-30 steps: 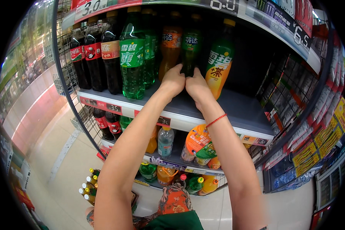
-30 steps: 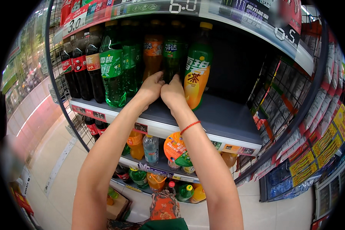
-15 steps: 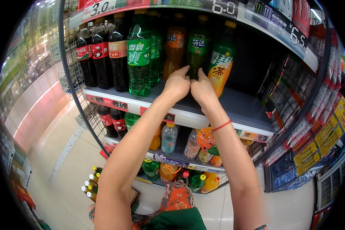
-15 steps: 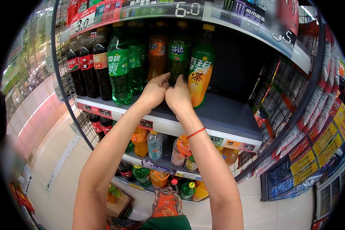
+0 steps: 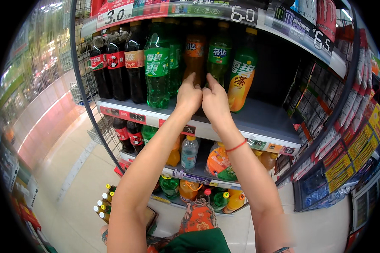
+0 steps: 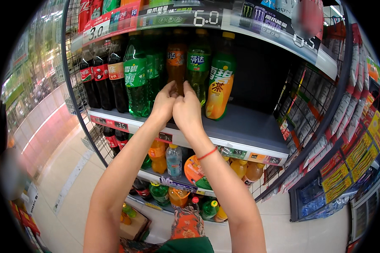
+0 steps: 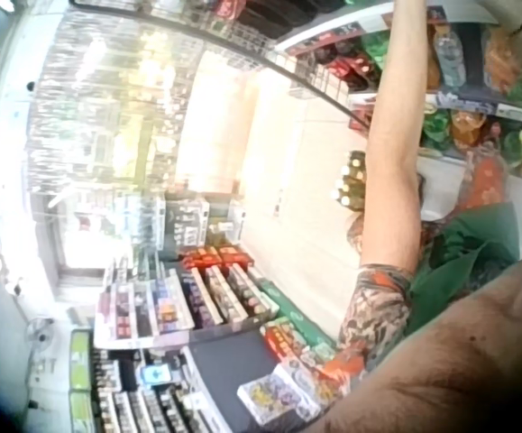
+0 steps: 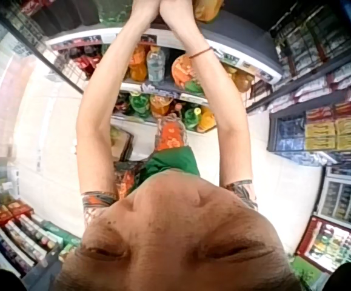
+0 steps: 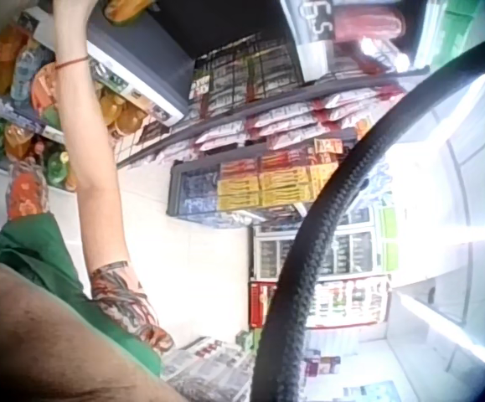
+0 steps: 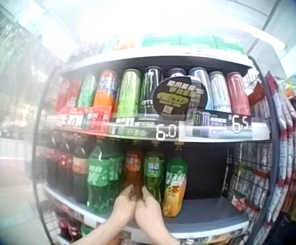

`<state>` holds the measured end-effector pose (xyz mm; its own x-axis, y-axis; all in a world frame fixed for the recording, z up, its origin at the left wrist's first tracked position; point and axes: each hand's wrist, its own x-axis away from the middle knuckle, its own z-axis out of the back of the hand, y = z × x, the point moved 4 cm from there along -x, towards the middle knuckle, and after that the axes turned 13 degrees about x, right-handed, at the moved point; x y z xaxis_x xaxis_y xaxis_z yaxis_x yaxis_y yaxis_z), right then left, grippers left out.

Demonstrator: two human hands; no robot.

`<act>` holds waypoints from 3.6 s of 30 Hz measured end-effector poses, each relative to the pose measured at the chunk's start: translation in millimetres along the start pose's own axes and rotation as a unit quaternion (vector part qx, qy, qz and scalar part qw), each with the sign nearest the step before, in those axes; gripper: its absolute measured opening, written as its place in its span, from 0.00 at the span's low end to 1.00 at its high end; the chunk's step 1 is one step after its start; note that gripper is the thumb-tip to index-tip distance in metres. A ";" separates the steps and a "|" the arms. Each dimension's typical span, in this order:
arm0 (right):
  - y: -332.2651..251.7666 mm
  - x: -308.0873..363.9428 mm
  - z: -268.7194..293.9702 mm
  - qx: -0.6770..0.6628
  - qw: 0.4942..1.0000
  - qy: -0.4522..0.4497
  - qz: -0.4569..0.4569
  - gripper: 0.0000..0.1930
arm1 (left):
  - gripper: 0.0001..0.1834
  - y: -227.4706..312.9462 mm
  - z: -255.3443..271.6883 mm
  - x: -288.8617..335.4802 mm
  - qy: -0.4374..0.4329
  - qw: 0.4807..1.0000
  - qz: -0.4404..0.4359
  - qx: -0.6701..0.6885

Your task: The person sits on the floor and restocks a beverage shelf by taking various plastic bottles of soda and tea from a cardboard box. They place the bottles on the shelf, arranging them by type and color, and occasionally adjust the bottles to align them properly.

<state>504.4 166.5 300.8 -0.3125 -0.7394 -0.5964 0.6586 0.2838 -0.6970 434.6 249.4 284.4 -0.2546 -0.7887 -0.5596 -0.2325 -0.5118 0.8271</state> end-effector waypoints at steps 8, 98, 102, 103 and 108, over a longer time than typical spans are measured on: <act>2.4 -27.8 -33.2 -0.151 0.961 -0.067 -0.222 0.37 | 0.34 -11.8 12.8 -15.9 -0.013 0.998 0.062 -0.012; -89.7 228.5 -152.0 -0.307 0.876 -0.371 -0.023 0.32 | 0.28 57.6 202.6 291.1 0.101 0.986 0.114 0.069; -85.8 266.0 -187.5 -0.339 0.848 -0.408 0.006 0.34 | 0.28 38.3 235.0 339.5 0.154 0.980 0.121 0.023; -83.2 276.6 -196.4 -0.309 0.854 -0.419 0.008 0.34 | 0.28 37.8 241.7 352.0 0.169 0.977 0.130 0.020; -80.8 318.1 -231.7 -0.289 0.812 -0.506 -0.018 0.31 | 0.28 3.2 276.9 409.9 0.226 0.961 0.159 0.015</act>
<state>193.1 49.8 75.1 0.5914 -0.7938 -0.1417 0.1389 0.2733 -0.9518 69.6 18.8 43.1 0.1139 -0.9745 -0.1934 -0.2397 -0.2159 0.9465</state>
